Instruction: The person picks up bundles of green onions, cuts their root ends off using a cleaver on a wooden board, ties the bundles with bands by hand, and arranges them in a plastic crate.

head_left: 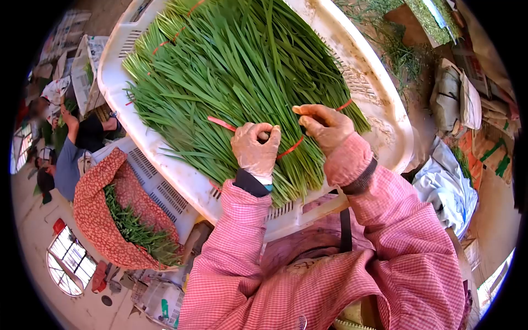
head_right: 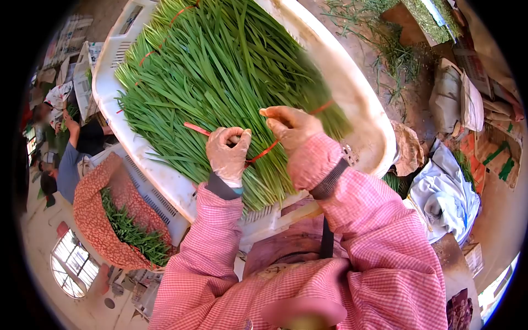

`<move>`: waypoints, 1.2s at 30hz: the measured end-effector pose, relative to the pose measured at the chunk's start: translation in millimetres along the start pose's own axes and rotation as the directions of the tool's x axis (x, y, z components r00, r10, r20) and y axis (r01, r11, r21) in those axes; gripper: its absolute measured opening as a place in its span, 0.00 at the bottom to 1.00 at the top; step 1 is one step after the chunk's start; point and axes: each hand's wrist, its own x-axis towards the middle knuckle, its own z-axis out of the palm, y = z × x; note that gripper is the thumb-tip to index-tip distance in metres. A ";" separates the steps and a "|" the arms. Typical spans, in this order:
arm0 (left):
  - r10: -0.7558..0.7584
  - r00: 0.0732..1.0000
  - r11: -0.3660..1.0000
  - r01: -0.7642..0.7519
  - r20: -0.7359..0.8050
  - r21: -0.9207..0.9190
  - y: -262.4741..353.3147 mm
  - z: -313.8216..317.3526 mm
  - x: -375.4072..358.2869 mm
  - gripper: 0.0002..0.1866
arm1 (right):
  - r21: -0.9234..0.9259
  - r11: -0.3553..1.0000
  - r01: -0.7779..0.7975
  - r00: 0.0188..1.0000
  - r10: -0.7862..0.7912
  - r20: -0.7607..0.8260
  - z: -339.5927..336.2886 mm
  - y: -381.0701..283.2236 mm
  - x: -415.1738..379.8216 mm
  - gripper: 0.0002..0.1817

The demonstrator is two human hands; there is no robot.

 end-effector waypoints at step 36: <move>0.392 0.899 0.894 -0.422 0.193 0.150 -22.8 -24.2 3.1 0.10 | -0.589 0.762 0.271 0.957 -0.280 0.078 4.6 12.8 -7.6 0.08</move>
